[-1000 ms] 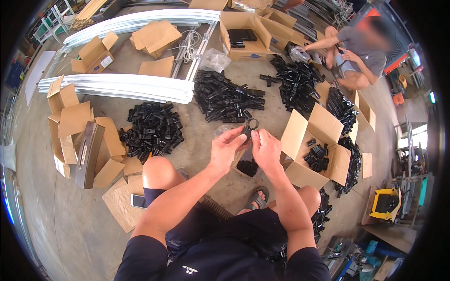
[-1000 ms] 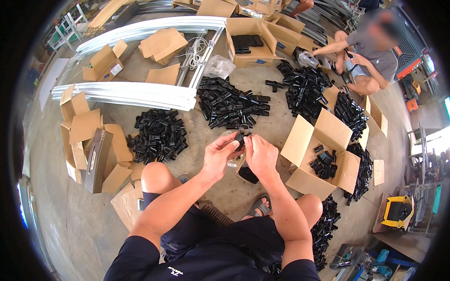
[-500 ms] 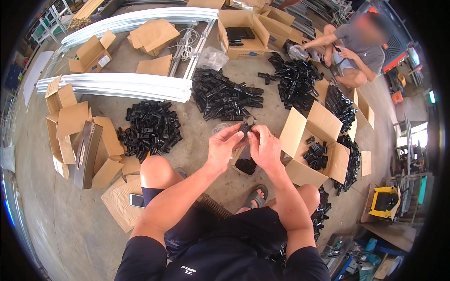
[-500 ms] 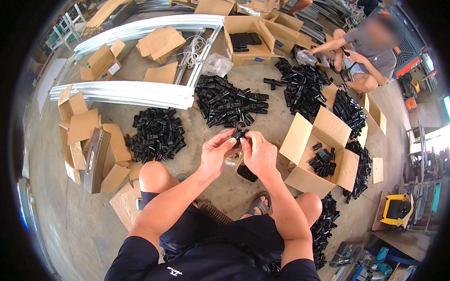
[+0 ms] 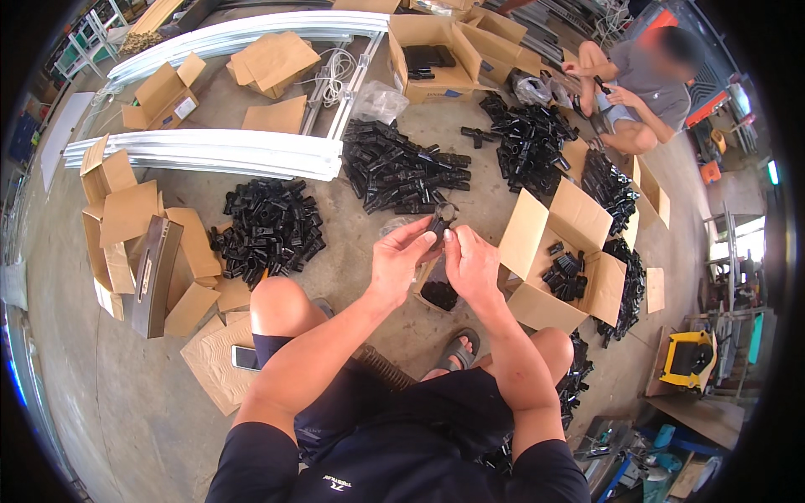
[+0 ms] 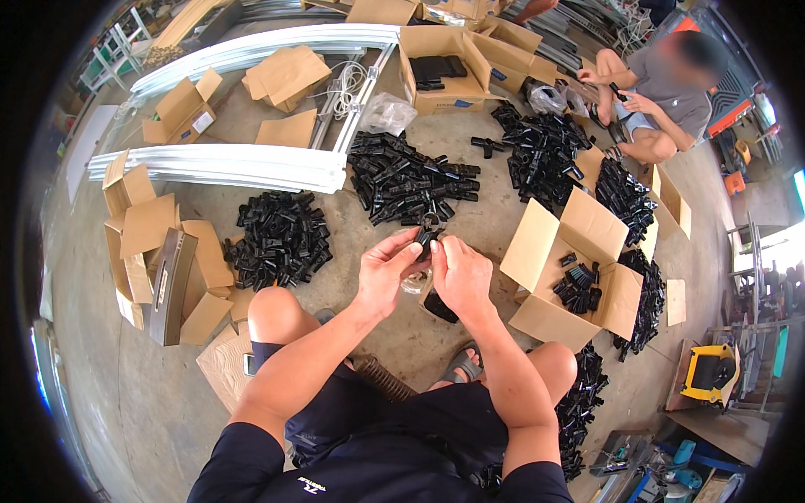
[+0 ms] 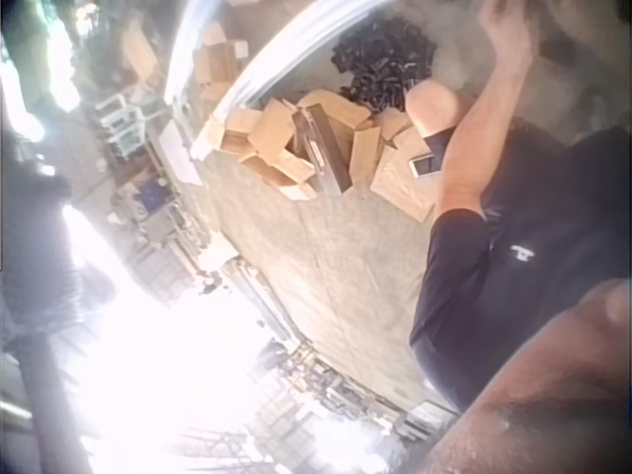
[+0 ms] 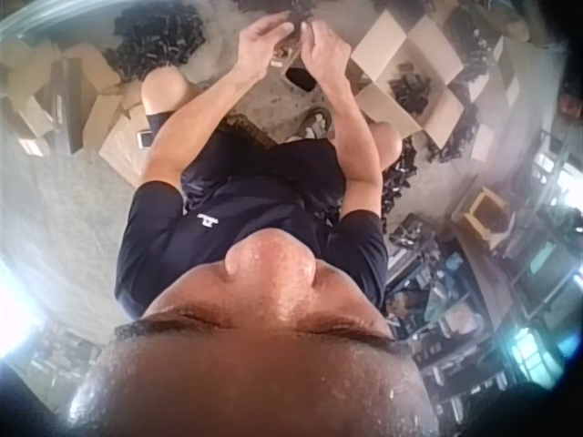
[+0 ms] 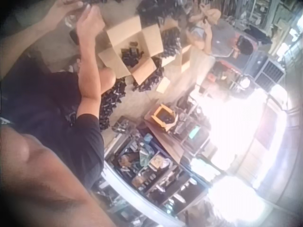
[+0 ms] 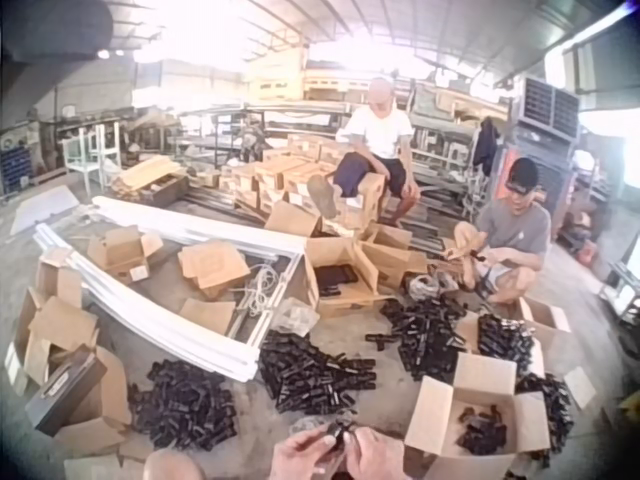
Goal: The person picks up black plastic components from a box, fits them together by hand, and places the assembled units into a separate small container.
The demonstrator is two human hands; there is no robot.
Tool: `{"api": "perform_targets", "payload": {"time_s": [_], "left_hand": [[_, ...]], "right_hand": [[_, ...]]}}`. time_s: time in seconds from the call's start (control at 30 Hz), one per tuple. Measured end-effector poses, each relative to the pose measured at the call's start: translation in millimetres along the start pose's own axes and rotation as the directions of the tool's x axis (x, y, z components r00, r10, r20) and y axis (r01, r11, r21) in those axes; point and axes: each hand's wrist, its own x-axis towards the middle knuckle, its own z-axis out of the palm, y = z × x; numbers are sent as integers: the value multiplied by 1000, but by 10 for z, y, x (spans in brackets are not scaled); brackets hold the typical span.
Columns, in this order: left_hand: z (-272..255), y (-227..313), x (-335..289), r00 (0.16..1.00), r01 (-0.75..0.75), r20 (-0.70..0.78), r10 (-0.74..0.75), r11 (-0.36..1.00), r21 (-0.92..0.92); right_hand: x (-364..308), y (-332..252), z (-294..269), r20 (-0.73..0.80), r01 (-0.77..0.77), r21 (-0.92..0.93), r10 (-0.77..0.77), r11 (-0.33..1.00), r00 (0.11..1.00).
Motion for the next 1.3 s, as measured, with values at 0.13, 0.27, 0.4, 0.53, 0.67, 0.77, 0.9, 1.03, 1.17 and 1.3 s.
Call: {"api": "perform_targets", "payload": {"time_s": [0.13, 0.27, 0.4, 0.53, 0.67, 0.77, 0.9, 1.03, 1.17, 1.3], "left_hand": [[-17, -3, 1, 1000, 3, 10, -3, 1000, 3], [-7, -19, -1, 1000, 7, 26, -7, 1000, -4], [-1, 35, 6, 1000, 15, 7, -15, 1000, -2], [-33, 0, 14, 998, 11, 67, -12, 1000, 2], [-18, -22, -7, 997, 23, 72, -21, 999, -24], [-11, 4, -12, 998, 25, 55, -25, 1000, -10], [-30, 1, 0, 998, 27, 60, -26, 1000, -2], [-18, -4, -20, 997, 46, 56, -47, 999, 10], [-35, 15, -12, 998, 30, 58, -29, 999, -17], [-21, -3, -15, 997, 30, 67, -30, 1000, -1]], "right_hand": [[47, -66, -38, -27, -30, 74, 32, 997, 999], [-22, 37, 19, 16, -20, -10, 20, 1000, 1000], [35, -45, -8, -12, -38, 86, 39, 996, 999], [37, -2, -15, -40, 17, 64, -15, 998, 999], [-40, 87, 21, 21, -22, -16, 22, 1000, 1000], [-19, 44, 0, 21, -51, 45, 50, 998, 999], [20, -51, -49, -8, -39, 105, 40, 994, 999], [-29, 54, -37, 75, -41, -30, 43, 999, 996], [35, -71, -58, 3, -41, 119, 41, 992, 999], [-27, 52, -29, 55, -61, -7, 61, 998, 997]]}}
